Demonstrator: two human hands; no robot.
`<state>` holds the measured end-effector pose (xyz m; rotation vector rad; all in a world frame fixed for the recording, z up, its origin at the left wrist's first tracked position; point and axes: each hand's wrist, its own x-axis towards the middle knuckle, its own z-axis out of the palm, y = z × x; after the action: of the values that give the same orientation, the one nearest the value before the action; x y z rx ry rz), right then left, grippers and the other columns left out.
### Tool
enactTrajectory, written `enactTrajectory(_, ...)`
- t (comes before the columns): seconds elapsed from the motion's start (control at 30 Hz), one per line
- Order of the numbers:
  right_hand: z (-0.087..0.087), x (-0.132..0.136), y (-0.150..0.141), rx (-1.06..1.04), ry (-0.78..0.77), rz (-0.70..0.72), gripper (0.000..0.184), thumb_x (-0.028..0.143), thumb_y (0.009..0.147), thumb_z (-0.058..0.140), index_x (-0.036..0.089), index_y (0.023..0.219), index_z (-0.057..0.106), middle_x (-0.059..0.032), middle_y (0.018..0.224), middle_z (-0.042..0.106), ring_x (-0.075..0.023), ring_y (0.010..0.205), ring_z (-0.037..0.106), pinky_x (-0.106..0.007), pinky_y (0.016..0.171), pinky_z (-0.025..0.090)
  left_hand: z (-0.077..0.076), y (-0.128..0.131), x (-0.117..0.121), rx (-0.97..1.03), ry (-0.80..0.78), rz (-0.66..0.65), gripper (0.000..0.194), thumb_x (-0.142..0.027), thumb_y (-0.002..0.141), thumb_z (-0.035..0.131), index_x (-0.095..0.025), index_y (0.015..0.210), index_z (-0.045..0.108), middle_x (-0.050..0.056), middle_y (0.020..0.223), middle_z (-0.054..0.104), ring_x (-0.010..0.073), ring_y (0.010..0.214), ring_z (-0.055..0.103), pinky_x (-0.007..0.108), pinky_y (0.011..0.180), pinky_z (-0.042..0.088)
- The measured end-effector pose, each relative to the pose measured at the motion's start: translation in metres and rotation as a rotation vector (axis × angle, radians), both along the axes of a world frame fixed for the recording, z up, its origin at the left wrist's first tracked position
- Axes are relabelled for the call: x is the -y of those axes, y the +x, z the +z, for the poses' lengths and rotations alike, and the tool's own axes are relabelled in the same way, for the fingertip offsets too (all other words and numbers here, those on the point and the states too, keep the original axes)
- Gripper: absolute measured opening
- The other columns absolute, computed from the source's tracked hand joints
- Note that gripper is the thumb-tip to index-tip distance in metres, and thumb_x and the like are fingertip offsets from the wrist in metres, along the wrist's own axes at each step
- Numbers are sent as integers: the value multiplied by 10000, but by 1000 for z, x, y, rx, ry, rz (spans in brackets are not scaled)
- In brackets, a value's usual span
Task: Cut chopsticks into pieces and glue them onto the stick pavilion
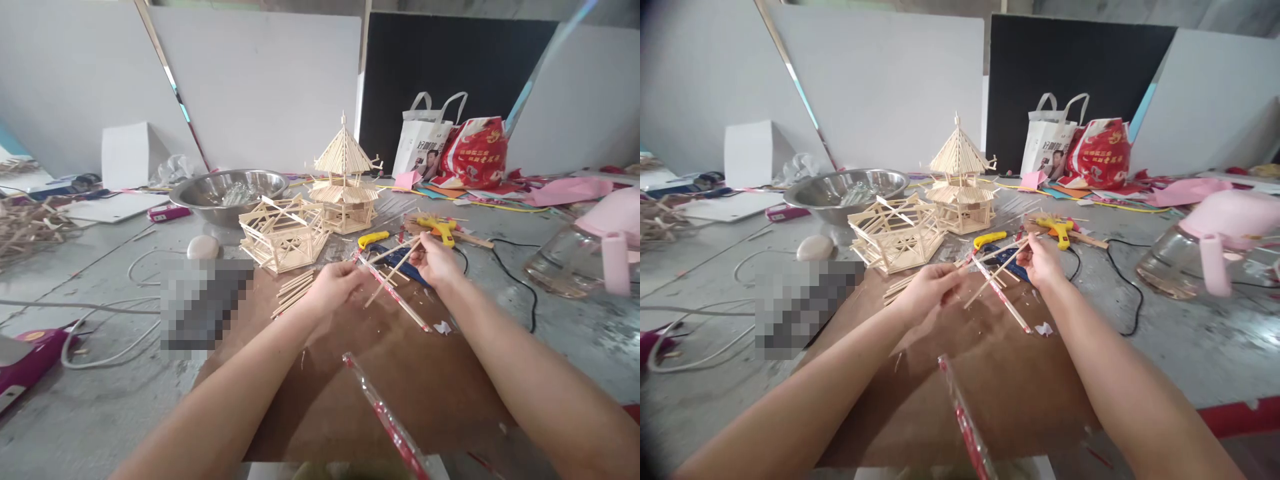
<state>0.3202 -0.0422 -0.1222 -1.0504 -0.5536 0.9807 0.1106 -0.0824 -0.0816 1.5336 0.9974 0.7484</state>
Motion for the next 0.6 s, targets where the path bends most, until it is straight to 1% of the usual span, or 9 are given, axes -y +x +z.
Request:
enactTrajectory(0.03,0,1,-4,8,11,22,185,221,766,473,143,599,491,58,405,491,-48,297,451,-152,293,379,-2,0,-4,-50,7,115,331,-459,676,484,-148,565,467,-68,425,373,36,373,315,169,394,262)
enactTrajectory(0.07,1,2,-7,5,23,35,175,227,753,492,142,601,498,55,414,502,-52,299,460,-156,295,388,-5,-1,-8,-87,31,161,326,-457,671,482,-153,559,447,-73,417,345,39,372,302,171,388,247)
enactTrajectory(0.13,2,5,-10,5,57,47,157,236,730,523,143,606,506,54,429,516,-58,302,471,-163,298,400,-10,-2,-14,-193,120,199,324,-457,673,462,-160,549,433,-69,422,344,49,388,306,179,391,239)
enactTrajectory(0.27,2,6,-10,31,86,40,146,254,708,546,148,614,511,56,432,517,-60,302,474,-162,292,400,-15,-3,-17,-461,416,289,309,-431,698,420,-165,546,461,-45,470,411,73,452,350,200,440,248)
enactTrajectory(0.33,2,7,-10,51,92,40,146,266,701,552,150,621,514,58,434,515,-59,301,473,-160,284,395,-15,-4,-16,-547,540,326,278,-412,713,411,-172,607,505,-27,544,479,89,507,402,209,481,273)
enactTrajectory(0.4,1,7,-11,72,95,61,153,281,695,557,152,625,513,58,438,513,-60,306,477,-159,283,396,-14,-5,-15,-574,615,316,268,-418,722,409,-186,731,545,-5,691,542,104,586,458,217,535,309)
enactTrajectory(0.47,1,8,-14,87,93,92,163,296,686,567,155,629,508,57,450,517,-60,313,483,-158,289,403,-14,-5,-14,-565,613,199,324,-462,727,394,-202,830,557,3,789,563,113,638,490,220,573,334)
enactTrajectory(0.5,1,9,-16,89,92,107,168,303,679,574,156,634,507,56,459,521,-60,316,486,-159,292,408,-15,-5,-13,-555,574,95,363,-490,731,372,-202,842,563,1,783,571,113,634,496,218,571,340)
enactTrajectory(0.6,2,13,-24,80,94,146,180,317,653,600,161,661,510,56,478,530,-63,327,497,-166,311,427,-17,-2,-9,-493,366,-250,452,-538,740,310,-179,801,578,-13,668,586,102,566,494,199,509,339)
